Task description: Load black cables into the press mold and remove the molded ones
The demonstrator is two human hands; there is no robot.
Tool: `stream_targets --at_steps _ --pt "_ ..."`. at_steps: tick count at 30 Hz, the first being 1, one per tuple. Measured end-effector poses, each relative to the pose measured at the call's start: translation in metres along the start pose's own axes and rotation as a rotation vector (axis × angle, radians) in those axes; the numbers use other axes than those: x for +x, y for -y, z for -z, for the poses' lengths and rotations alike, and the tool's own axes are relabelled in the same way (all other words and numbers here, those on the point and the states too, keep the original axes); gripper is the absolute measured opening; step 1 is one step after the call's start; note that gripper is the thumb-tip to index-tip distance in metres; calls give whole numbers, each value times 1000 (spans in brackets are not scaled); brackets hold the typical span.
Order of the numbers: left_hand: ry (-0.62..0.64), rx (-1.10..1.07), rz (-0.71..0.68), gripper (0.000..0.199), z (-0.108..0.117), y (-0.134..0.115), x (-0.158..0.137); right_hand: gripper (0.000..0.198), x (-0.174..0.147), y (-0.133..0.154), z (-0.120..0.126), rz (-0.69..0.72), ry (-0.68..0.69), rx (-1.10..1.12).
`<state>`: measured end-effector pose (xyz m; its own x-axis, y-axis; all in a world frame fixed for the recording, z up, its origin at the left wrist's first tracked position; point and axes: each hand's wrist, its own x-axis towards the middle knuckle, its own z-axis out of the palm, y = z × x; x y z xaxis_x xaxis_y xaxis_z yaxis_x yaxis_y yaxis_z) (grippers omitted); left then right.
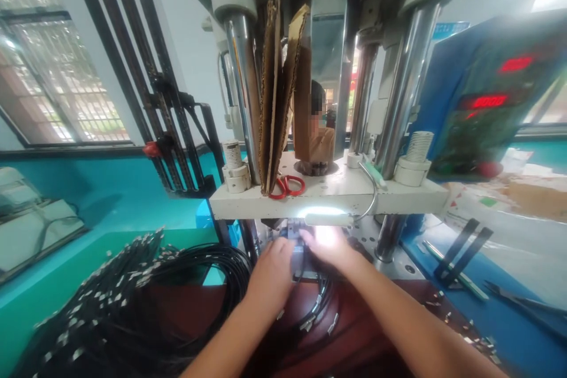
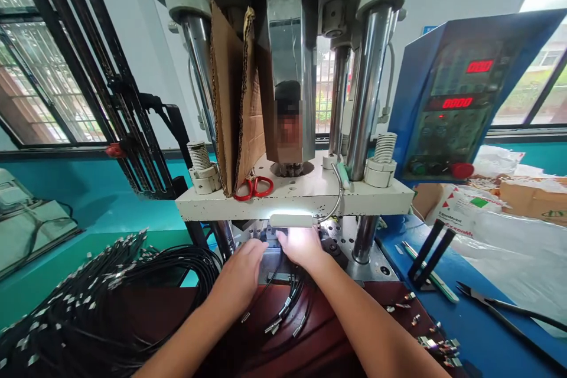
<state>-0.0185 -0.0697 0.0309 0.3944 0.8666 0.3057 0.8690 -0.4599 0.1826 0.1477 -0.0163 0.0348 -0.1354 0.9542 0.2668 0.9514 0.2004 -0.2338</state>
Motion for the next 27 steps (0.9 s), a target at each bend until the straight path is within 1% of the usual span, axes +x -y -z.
stream_targets --at_steps 3,6,10,13,16,23,27 --pt "21 53 -47 44 0 15 28 36 -11 -24 8 -82 -49 8" --pt "39 103 -67 46 -12 22 53 34 -17 -50 12 -175 -76 8" --pt "57 168 -69 41 -31 23 67 28 -15 -70 8 -209 -110 29" --pt "60 209 -70 38 -40 21 68 28 -12 -74 -1 -200 -117 52" --pt "66 237 -66 37 -43 20 69 26 -10 -74 -9 -194 -115 74" --pt "46 245 -76 41 -43 22 70 28 -13 -77 -12 -166 -130 104" --pt "32 221 -127 42 -38 23 71 29 -16 -76 -12 -139 -152 120"
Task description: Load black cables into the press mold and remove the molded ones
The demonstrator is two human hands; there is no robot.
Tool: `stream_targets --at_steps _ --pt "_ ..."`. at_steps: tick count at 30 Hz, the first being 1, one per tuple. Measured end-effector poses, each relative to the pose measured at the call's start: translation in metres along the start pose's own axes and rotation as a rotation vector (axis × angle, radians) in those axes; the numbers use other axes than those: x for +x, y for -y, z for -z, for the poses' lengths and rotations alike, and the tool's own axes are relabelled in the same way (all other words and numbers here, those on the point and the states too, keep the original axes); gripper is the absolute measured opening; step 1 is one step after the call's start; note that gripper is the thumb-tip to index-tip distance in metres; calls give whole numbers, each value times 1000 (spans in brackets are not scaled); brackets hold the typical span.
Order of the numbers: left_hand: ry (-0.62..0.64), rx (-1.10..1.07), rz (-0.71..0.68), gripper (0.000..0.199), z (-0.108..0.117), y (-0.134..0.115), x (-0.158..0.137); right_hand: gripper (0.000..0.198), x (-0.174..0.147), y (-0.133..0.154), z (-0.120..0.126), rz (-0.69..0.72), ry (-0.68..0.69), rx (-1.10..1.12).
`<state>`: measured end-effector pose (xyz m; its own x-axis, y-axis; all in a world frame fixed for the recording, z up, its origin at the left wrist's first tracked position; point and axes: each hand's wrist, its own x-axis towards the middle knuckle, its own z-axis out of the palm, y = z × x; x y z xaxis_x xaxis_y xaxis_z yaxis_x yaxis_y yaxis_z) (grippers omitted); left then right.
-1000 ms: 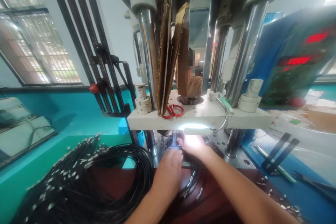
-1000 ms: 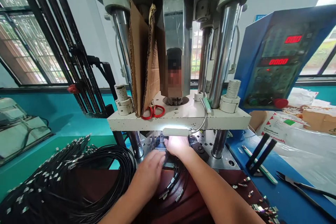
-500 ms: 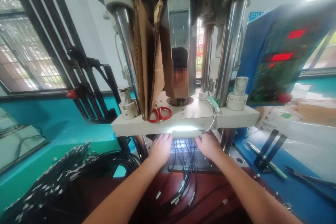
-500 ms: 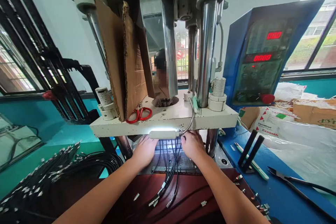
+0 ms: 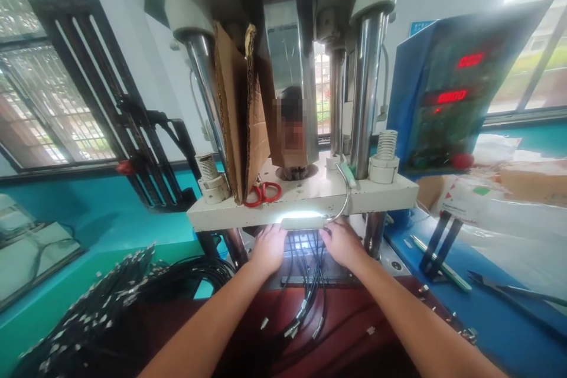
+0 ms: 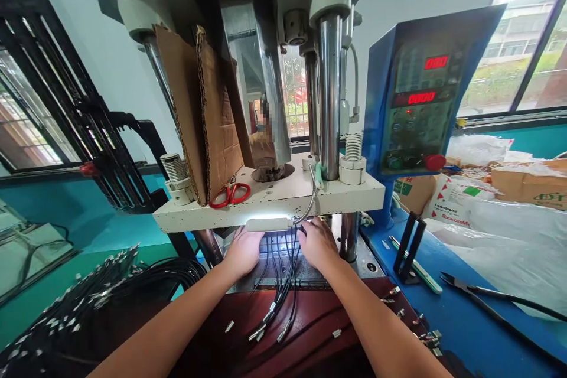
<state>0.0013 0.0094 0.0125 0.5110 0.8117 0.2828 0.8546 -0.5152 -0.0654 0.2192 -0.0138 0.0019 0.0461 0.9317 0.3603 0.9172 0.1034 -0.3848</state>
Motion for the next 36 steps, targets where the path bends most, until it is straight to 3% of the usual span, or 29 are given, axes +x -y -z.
stream_targets --at_steps 6,12,20,29,36 --pt "-6 -31 -90 43 -2 -3 1 30 0 -1 1 16 -1 29" --pt "6 -34 -72 42 -9 -5 4 31 2 -2 0 -9 12 34" --pt "20 -24 -91 40 4 -9 9 28 -1 2 2 25 -14 28" --pt "39 -36 -32 36 -8 -14 12 29 1 -3 -2 25 -6 32" --pt "41 -59 -83 37 9 -13 16 27 2 -1 5 67 -27 31"
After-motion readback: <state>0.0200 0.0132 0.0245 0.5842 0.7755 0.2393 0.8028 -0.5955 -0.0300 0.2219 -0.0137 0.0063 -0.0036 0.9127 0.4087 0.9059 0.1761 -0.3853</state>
